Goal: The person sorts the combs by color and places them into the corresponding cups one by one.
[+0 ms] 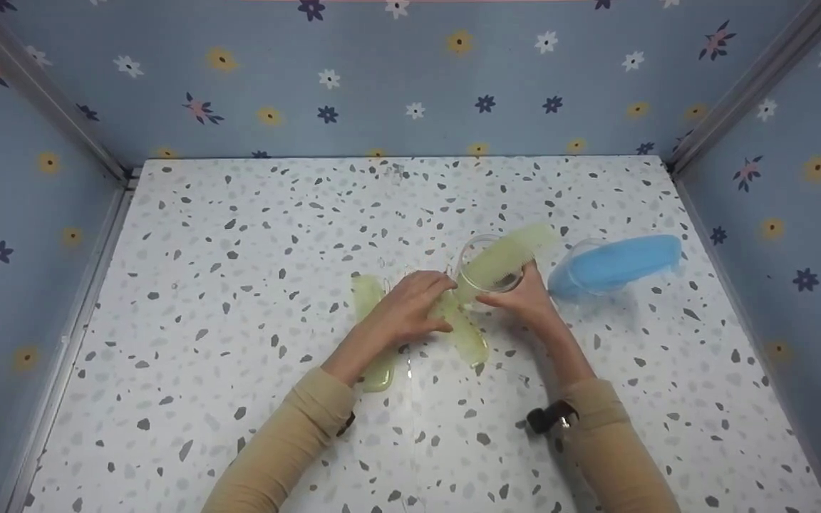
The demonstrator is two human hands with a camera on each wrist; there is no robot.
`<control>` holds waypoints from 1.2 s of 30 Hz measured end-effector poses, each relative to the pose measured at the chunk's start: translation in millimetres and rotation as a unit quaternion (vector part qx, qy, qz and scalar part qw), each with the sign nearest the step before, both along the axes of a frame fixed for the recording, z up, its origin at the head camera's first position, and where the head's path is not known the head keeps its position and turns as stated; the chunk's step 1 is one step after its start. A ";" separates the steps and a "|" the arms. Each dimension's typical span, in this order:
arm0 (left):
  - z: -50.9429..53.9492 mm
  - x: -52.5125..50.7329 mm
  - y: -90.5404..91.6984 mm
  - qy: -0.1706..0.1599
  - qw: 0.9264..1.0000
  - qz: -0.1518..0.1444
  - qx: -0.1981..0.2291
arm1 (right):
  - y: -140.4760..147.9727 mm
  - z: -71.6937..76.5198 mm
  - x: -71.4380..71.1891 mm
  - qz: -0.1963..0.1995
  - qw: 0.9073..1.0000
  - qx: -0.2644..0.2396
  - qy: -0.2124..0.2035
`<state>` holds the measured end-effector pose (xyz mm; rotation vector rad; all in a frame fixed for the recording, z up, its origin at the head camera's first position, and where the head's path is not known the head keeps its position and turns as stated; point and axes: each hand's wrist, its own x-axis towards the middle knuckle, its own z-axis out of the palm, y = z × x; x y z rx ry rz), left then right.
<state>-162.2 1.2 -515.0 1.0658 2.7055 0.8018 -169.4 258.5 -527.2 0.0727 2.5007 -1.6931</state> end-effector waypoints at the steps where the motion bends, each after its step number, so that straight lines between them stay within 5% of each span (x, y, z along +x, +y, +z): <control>1: -0.8 0.0 -0.4 0.000 1.000 -0.006 -0.002 | 0.0 0.2 0.1 0.001 1.000 -0.002 -0.002; 13: -9.6 0.0 -1.2 0.009 0.997 -0.042 -0.066 | 1.4 -0.7 1.0 0.003 1.000 -0.013 -0.008; 20: -11.6 -2.1 -1.8 0.045 0.995 -0.056 -0.069 | 1.6 -0.9 0.2 0.002 1.000 -0.006 -0.008; 27: -11.8 -4.9 1.1 0.067 0.989 -0.064 -0.119 | 1.1 -0.4 0.4 0.003 1.000 -0.012 -0.004; 36: -12.2 -2.3 0.8 0.072 0.987 -0.074 -0.126 | 1.7 -1.5 1.7 0.008 1.000 -0.015 -0.005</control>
